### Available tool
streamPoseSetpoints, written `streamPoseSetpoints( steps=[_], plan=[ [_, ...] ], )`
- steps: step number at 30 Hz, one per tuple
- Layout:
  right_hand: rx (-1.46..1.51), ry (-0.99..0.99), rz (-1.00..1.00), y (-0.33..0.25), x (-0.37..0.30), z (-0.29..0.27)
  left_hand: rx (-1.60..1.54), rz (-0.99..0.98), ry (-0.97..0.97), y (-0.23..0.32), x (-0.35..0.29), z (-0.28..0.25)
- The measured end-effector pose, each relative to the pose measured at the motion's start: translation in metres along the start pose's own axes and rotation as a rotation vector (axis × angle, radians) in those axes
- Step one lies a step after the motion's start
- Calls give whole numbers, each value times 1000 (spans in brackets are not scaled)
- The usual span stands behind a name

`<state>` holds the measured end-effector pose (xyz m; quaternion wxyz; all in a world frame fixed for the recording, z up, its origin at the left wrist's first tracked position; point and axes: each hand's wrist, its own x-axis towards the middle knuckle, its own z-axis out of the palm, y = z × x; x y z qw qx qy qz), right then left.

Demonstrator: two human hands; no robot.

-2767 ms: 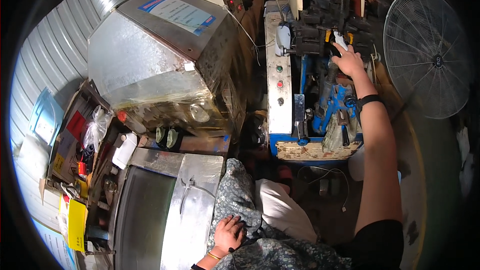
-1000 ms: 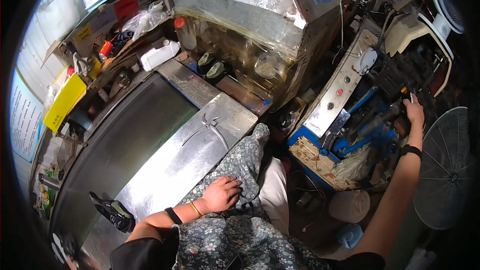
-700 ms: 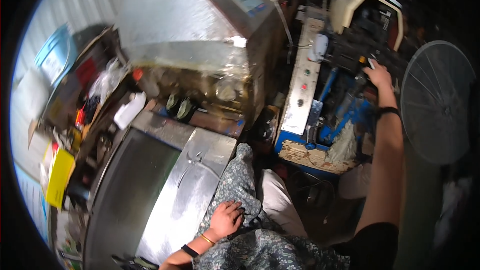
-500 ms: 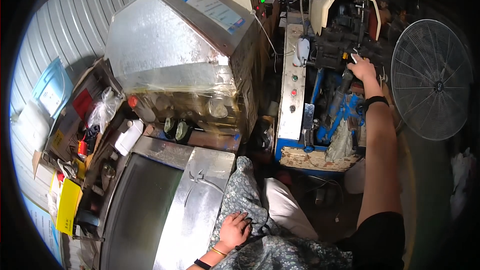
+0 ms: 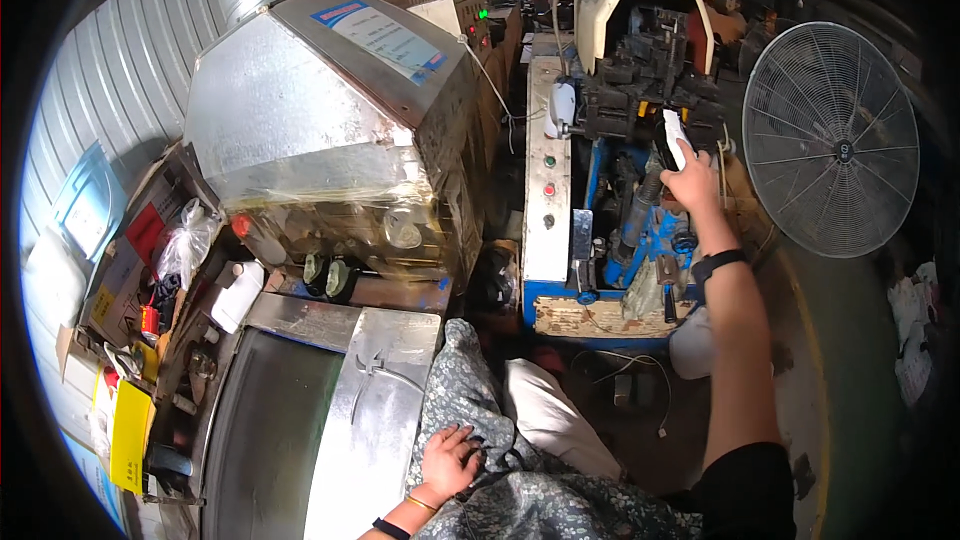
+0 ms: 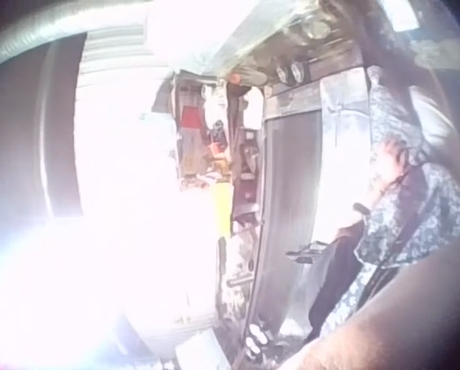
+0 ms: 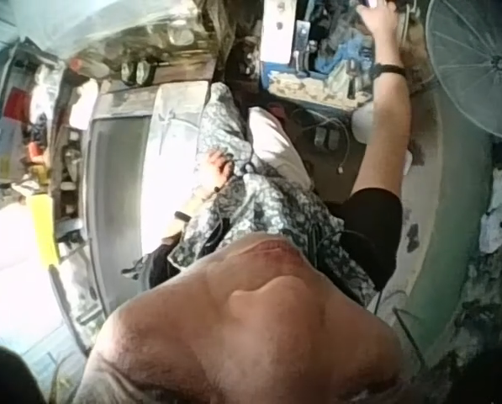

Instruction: Operator performs shoe lasting tasks by pulling uppers over shoe lasts and feeding them into a lasting machine.

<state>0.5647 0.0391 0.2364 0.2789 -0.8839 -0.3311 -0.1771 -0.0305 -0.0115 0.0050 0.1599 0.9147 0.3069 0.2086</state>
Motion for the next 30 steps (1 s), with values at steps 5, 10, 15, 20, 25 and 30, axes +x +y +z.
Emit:
streamPoseSetpoints(
  steps=[5,10,15,20,25,30],
  plan=[
    [168,408,-309,-9,-83,7,-604,-264,-5,0,19,-19],
    [737,300,-609,-94,-240,-1,-810,-247,147,16,73,-39],
    [1010,-119,-885,-159,-374,-13,-1791,-499,570,50,125,-115],
    [733,-619,-942,-162,-415,-11,-1465,-449,825,-34,72,-83],
    [777,-1088,-418,-134,-447,70,-1509,-587,322,-37,50,-33],
    [685,-890,-681,-143,-439,79,-502,-356,270,-46,62,-40]
  ],
)
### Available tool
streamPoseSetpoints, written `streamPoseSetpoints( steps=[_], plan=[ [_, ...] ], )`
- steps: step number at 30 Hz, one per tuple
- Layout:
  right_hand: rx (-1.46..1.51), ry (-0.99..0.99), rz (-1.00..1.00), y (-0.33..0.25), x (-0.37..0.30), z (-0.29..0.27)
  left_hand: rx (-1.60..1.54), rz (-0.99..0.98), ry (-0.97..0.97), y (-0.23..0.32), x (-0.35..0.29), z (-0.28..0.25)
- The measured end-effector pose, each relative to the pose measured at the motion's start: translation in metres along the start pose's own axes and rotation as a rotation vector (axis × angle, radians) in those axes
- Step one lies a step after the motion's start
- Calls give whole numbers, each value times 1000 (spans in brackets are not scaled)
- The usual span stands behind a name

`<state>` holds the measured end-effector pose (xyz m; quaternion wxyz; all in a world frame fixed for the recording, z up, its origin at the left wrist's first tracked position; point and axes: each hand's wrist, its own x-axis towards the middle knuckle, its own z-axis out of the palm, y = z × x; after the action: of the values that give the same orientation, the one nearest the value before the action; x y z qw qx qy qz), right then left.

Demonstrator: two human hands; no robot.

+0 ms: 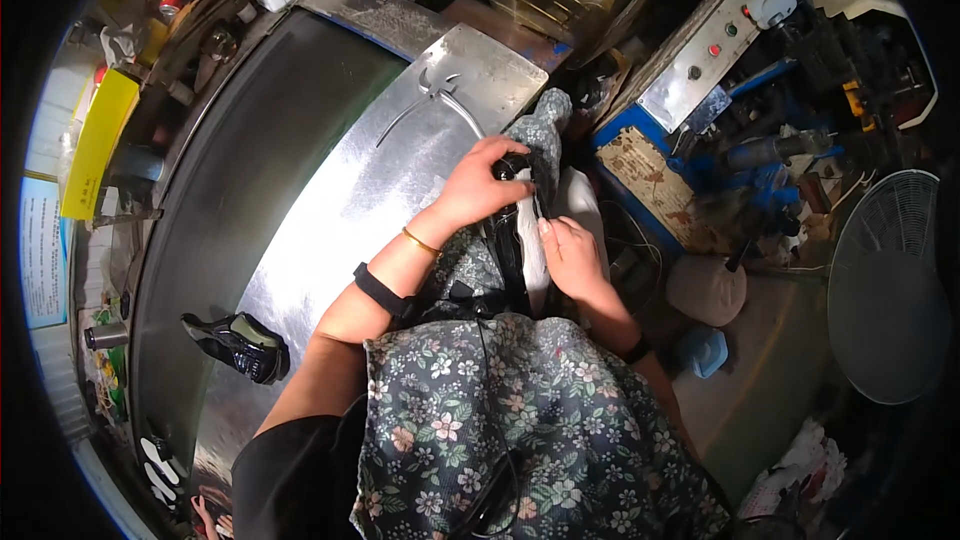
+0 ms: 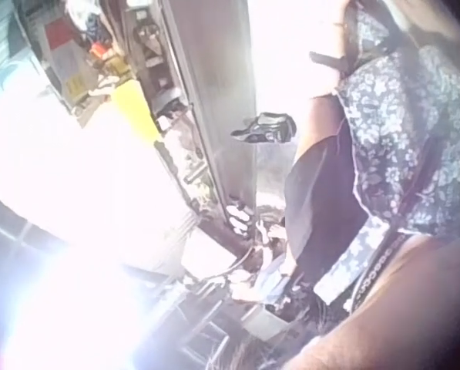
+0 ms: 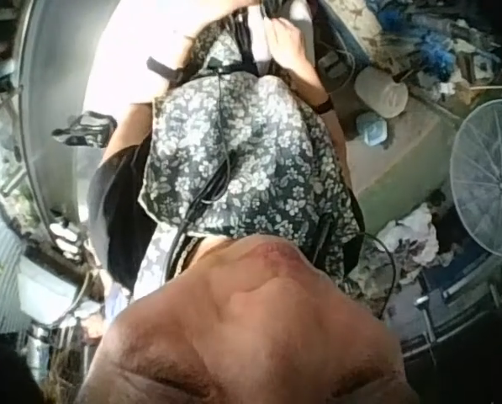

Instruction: Operator performs shoe lasting tasks by pulling uppers over shoe lasts and feeding them into a lasting machine.

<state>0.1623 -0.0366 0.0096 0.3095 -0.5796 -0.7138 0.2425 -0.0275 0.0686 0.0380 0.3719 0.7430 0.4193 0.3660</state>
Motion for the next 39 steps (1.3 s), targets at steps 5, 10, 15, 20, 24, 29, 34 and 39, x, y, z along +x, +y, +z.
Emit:
streamPoseSetpoints(
  steps=[5,10,15,20,24,29,34,39],
  plan=[
    [902,-114,484,31,-4,7,-454,-297,-191,-12,-12,0],
    [797,-162,804,-4,16,28,-642,-328,-258,-17,-14,8],
    [69,-121,213,-15,17,23,-595,-259,-258,-29,-19,12],
    [-522,85,86,-25,33,22,-458,-329,-249,-18,-3,11],
    [201,-188,350,6,28,20,-614,-424,-313,-14,-4,13],
    [337,-232,552,-18,-28,19,-450,-355,-250,-13,-12,24],
    [881,-251,762,61,1,-31,-84,-108,-236,22,7,49],
    [392,-301,-98,29,-28,-163,-793,184,-343,127,-6,73]
  ],
)
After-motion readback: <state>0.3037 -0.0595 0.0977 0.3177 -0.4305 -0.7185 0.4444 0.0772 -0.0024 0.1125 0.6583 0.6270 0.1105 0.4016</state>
